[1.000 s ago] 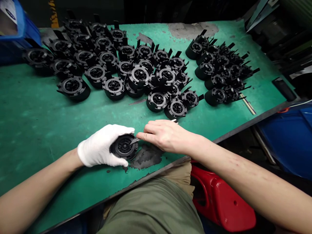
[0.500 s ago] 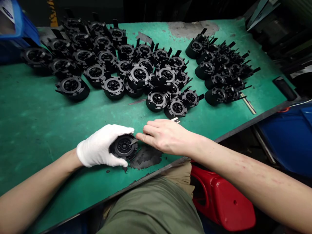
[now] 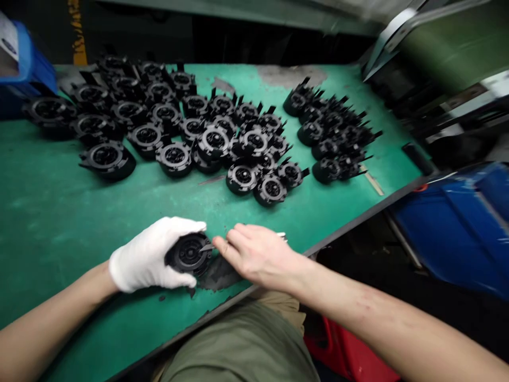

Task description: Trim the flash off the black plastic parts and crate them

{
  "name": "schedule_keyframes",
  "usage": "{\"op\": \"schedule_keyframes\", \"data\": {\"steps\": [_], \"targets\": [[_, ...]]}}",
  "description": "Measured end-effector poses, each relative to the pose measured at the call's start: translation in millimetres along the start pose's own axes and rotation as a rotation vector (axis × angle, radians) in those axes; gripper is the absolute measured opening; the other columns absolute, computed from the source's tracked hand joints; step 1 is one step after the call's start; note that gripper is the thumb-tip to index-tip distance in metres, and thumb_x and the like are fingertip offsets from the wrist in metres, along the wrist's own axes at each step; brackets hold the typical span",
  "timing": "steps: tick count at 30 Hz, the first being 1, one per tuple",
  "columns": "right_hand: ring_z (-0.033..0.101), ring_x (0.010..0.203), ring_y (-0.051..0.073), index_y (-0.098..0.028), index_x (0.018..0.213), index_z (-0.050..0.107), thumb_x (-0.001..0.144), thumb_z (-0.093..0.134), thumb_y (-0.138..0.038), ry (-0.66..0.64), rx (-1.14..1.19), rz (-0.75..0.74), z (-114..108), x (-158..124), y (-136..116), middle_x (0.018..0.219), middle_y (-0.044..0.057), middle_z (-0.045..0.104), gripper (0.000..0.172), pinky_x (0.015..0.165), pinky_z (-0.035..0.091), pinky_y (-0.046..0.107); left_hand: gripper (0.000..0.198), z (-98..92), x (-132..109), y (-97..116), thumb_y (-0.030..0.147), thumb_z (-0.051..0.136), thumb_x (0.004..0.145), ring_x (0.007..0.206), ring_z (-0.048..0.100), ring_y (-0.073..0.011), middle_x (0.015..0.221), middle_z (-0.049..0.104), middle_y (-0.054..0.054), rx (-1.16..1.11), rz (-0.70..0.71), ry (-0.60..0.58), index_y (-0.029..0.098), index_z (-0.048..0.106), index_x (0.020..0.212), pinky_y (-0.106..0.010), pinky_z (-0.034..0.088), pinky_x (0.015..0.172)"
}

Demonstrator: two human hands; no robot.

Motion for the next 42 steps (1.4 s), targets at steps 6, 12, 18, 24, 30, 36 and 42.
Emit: {"op": "schedule_keyframes", "data": {"steps": [6, 12, 18, 24, 30, 36, 42], "targets": [[0.050, 0.072, 0.018, -0.010, 0.137, 0.056, 0.108, 0.042, -0.012, 0.081, 0.070, 0.171, 10, -12, -13, 0.084, 0.003, 0.059, 0.033, 0.062, 0.042, 0.032, 0.092, -0.9, 2, 12, 0.028, 0.089, 0.063, 0.119, 0.073, -0.0330, 0.136, 0.072, -0.010, 0.044, 0.016, -0.007, 0.029, 0.050, 0.146, -0.045, 0.060, 0.105], [0.053, 0.070, 0.018, -0.018, 0.140, 0.055, 0.109, 0.042, -0.016, 0.182, 0.154, 0.280, 23, -21, -12, 0.087, 0.004, 0.062, 0.034, 0.061, 0.042, 0.031, 0.087, 8.1, -2, 9, 0.022, 0.080, 0.057, 0.110, 0.075, -0.0338, 0.125, 0.074, -0.008, 0.075, -0.064, 0.080, 0.029, 0.052, 0.139, -0.047, 0.064, 0.099], [0.056, 0.071, 0.016, -0.025, 0.136, 0.059, 0.112, 0.041, -0.026, 0.143, 0.134, 0.395, 27, -9, 9, 0.087, 0.002, 0.062, 0.030, 0.061, 0.040, 0.028, 0.106, 17.1, -5, 2, 0.026, 0.087, 0.054, 0.112, 0.073, -0.0396, 0.127, 0.070, -0.013, 0.198, -0.019, 0.313, 0.029, 0.035, 0.146, -0.055, 0.065, 0.095], [0.062, 0.083, 0.020, -0.024, 0.143, 0.057, 0.110, 0.041, -0.029, 0.136, 0.276, 0.402, 23, -10, 18, 0.097, 0.007, 0.066, 0.037, 0.071, 0.050, 0.031, 0.107, 23.2, -14, -12, 0.027, 0.089, 0.056, 0.117, 0.072, -0.0391, 0.132, 0.069, -0.012, 0.190, -0.015, 0.281, 0.033, 0.038, 0.150, -0.052, 0.066, 0.099], [0.067, 0.097, 0.024, -0.024, 0.150, 0.049, 0.109, 0.043, -0.026, 0.271, 0.457, 0.546, 21, -28, 23, 0.111, 0.010, 0.067, 0.042, 0.087, 0.060, 0.040, 0.094, 17.3, -17, -18, 0.041, 0.089, 0.068, 0.117, 0.072, -0.0401, 0.130, 0.067, -0.018, 0.318, -0.031, 0.481, 0.023, 0.042, 0.147, -0.054, 0.065, 0.097], [0.070, 0.098, 0.022, -0.024, 0.147, 0.054, 0.112, 0.043, -0.029, 0.212, 0.471, 0.586, 26, -21, 19, 0.115, 0.009, 0.069, 0.036, 0.085, 0.061, 0.037, 0.110, 6.4, -1, -8, 0.066, 0.101, 0.040, 0.100, 0.073, -0.0401, 0.110, 0.070, -0.015, 0.223, -0.191, 0.331, 0.016, 0.061, 0.129, -0.053, 0.066, 0.086], [0.071, 0.095, 0.021, -0.023, 0.149, 0.052, 0.112, 0.045, -0.026, 0.210, 0.438, 0.564, 23, -15, 15, 0.110, 0.008, 0.069, 0.037, 0.081, 0.059, 0.035, 0.112, 2.3, 2, -12, 0.073, 0.097, 0.045, 0.116, 0.069, -0.0428, 0.123, 0.071, -0.019, 0.145, -0.254, 0.193, 0.018, 0.064, 0.136, -0.058, 0.059, 0.101]]}}
Point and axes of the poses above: each hand's wrist, its own x-axis towards the middle knuckle, its own z-axis out of the palm, y = z × x, the point moved 6 cm from there along x, towards the middle knuckle
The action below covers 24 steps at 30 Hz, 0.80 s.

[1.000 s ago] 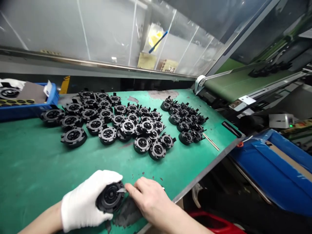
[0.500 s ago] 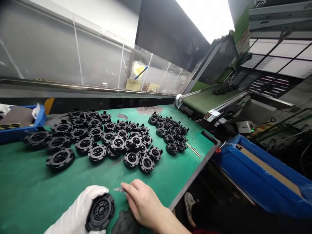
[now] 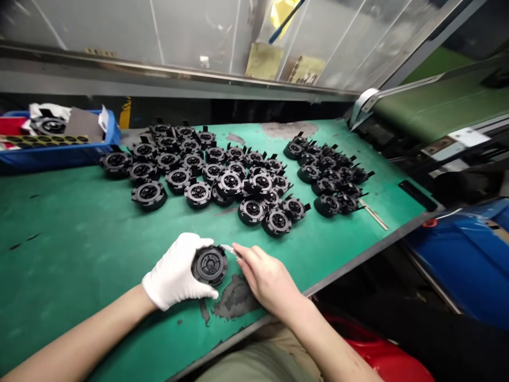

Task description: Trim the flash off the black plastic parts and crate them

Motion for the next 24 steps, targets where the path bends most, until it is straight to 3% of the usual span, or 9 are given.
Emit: {"op": "schedule_keyframes", "data": {"steps": [3, 8, 14, 24], "targets": [[0.069, 0.092, 0.020, -0.021, 0.150, 0.049, 0.111, 0.047, -0.024, 0.000, -0.008, -0.031, -2, -2, -8, 0.109, 0.008, 0.067, 0.039, 0.079, 0.058, 0.034, 0.126, -1.1, 0, -1, 0.072, 0.097, 0.046, 0.130, 0.065, -0.0462, 0.141, 0.067, -0.023, 0.017, 0.018, -0.006, 0.014, 0.054, 0.149, -0.061, 0.054, 0.111], [0.068, 0.084, 0.018, -0.018, 0.147, 0.051, 0.111, 0.047, -0.022, -0.028, -0.125, -0.098, -4, -3, -21, 0.103, 0.007, 0.069, 0.036, 0.070, 0.054, 0.030, 0.111, -2.7, 5, 4, 0.064, 0.098, 0.053, 0.122, 0.072, -0.0416, 0.132, 0.075, -0.016, -0.018, 0.046, -0.071, 0.019, 0.058, 0.146, -0.054, 0.057, 0.110], [0.059, 0.066, 0.013, -0.015, 0.146, 0.055, 0.112, 0.047, -0.023, 0.004, -0.319, -0.165, -1, 4, -27, 0.089, 0.002, 0.065, 0.036, 0.056, 0.042, 0.028, 0.114, -2.8, 6, 3, 0.071, 0.097, 0.050, 0.121, 0.074, -0.0416, 0.132, 0.076, -0.018, -0.034, 0.074, -0.041, 0.017, 0.061, 0.143, -0.055, 0.058, 0.109], [0.058, 0.068, 0.014, -0.012, 0.143, 0.058, 0.111, 0.049, -0.022, -0.021, -0.295, -0.198, 5, 6, -24, 0.090, 0.003, 0.063, 0.035, 0.058, 0.042, 0.028, 0.109, -5.2, 6, 5, 0.071, 0.097, 0.051, 0.117, 0.075, -0.0406, 0.128, 0.077, -0.017, -0.038, 0.096, -0.025, 0.017, 0.064, 0.139, -0.053, 0.060, 0.106]]}}
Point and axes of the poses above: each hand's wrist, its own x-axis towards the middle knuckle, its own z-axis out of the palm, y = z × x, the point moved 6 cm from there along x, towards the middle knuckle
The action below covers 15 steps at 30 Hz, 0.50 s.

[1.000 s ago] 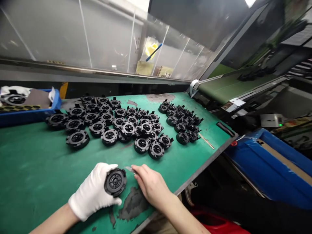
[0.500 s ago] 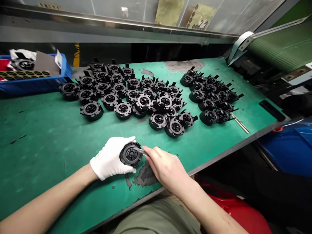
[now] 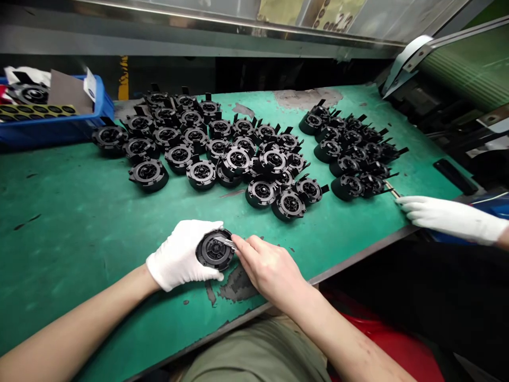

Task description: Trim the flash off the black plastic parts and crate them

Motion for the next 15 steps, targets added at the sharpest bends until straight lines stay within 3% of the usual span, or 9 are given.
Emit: {"op": "schedule_keyframes", "data": {"steps": [15], "targets": [[0.051, 0.062, 0.013, -0.012, 0.143, 0.060, 0.112, 0.049, -0.024, 0.015, 0.002, -0.034, 1.3, -0.4, 4.4, 0.084, 0.000, 0.057, 0.035, 0.055, 0.040, 0.030, 0.101, 0.6, 2.0, -0.3, 0.075, 0.093, 0.056, 0.115, 0.076, -0.0401, 0.126, 0.078, -0.016, -0.017, 0.029, -0.009, 0.019, 0.064, 0.136, -0.053, 0.061, 0.104]]}}
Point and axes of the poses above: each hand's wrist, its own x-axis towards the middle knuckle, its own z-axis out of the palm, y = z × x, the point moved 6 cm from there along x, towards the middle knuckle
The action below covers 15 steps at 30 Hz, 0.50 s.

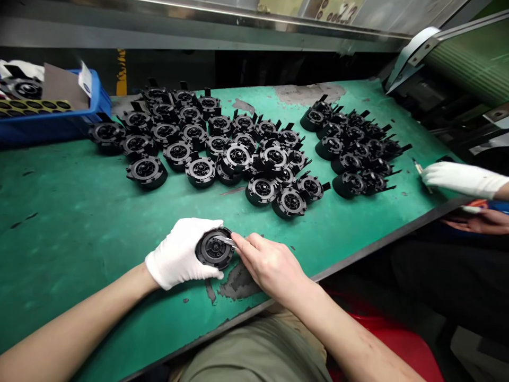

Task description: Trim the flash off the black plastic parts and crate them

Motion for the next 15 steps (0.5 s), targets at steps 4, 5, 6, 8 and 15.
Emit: {"op": "schedule_keyframes", "data": {"steps": [4, 5, 6, 8, 15], "targets": [[0.052, 0.063, 0.013, -0.012, 0.142, 0.061, 0.111, 0.051, -0.023, -0.003, 0.011, -0.012, 0.0, 0.6, 1.3, 0.085, 0.000, 0.057, 0.035, 0.056, 0.041, 0.030, 0.104, 2.4, -2.9, -3.8, 0.077, 0.091, 0.058, 0.119, 0.075, -0.0395, 0.128, 0.077, -0.016, -0.010, -0.006, 0.002, 0.019, 0.062, 0.139, -0.054, 0.058, 0.108], [0.052, 0.063, 0.013, -0.011, 0.142, 0.061, 0.111, 0.051, -0.023, -0.004, 0.018, -0.013, 0.1, 0.7, 1.4, 0.085, 0.001, 0.057, 0.035, 0.056, 0.041, 0.030, 0.104, 3.1, -3.5, -4.5, 0.077, 0.091, 0.059, 0.119, 0.075, -0.0392, 0.129, 0.077, -0.016, -0.012, -0.007, -0.002, 0.019, 0.062, 0.140, -0.054, 0.058, 0.108], [0.052, 0.063, 0.013, -0.011, 0.142, 0.061, 0.111, 0.051, -0.023, -0.005, 0.023, -0.012, 0.3, 0.7, 1.4, 0.085, 0.001, 0.057, 0.035, 0.056, 0.041, 0.030, 0.104, 3.4, -4.0, -4.9, 0.077, 0.091, 0.059, 0.120, 0.075, -0.0390, 0.129, 0.077, -0.016, -0.014, -0.007, -0.003, 0.019, 0.062, 0.140, -0.054, 0.058, 0.109], [0.052, 0.064, 0.013, -0.011, 0.142, 0.060, 0.111, 0.051, -0.023, -0.007, 0.031, -0.007, 1.0, 0.6, 1.5, 0.085, 0.001, 0.058, 0.035, 0.057, 0.042, 0.029, 0.104, 3.1, -4.0, -4.7, 0.077, 0.091, 0.059, 0.120, 0.074, -0.0389, 0.129, 0.077, -0.016, -0.017, -0.008, -0.005, 0.019, 0.061, 0.140, -0.054, 0.057, 0.109], [0.053, 0.064, 0.012, -0.011, 0.145, 0.057, 0.112, 0.049, -0.023, -0.020, 0.033, -0.004, 2.9, 0.6, 2.3, 0.088, 0.002, 0.060, 0.036, 0.058, 0.042, 0.028, 0.095, -0.9, -0.2, 0.1, 0.075, 0.092, 0.060, 0.115, 0.076, -0.0394, 0.126, 0.078, -0.015, -0.012, 0.000, -0.019, 0.021, 0.065, 0.133, -0.052, 0.059, 0.105]]}}
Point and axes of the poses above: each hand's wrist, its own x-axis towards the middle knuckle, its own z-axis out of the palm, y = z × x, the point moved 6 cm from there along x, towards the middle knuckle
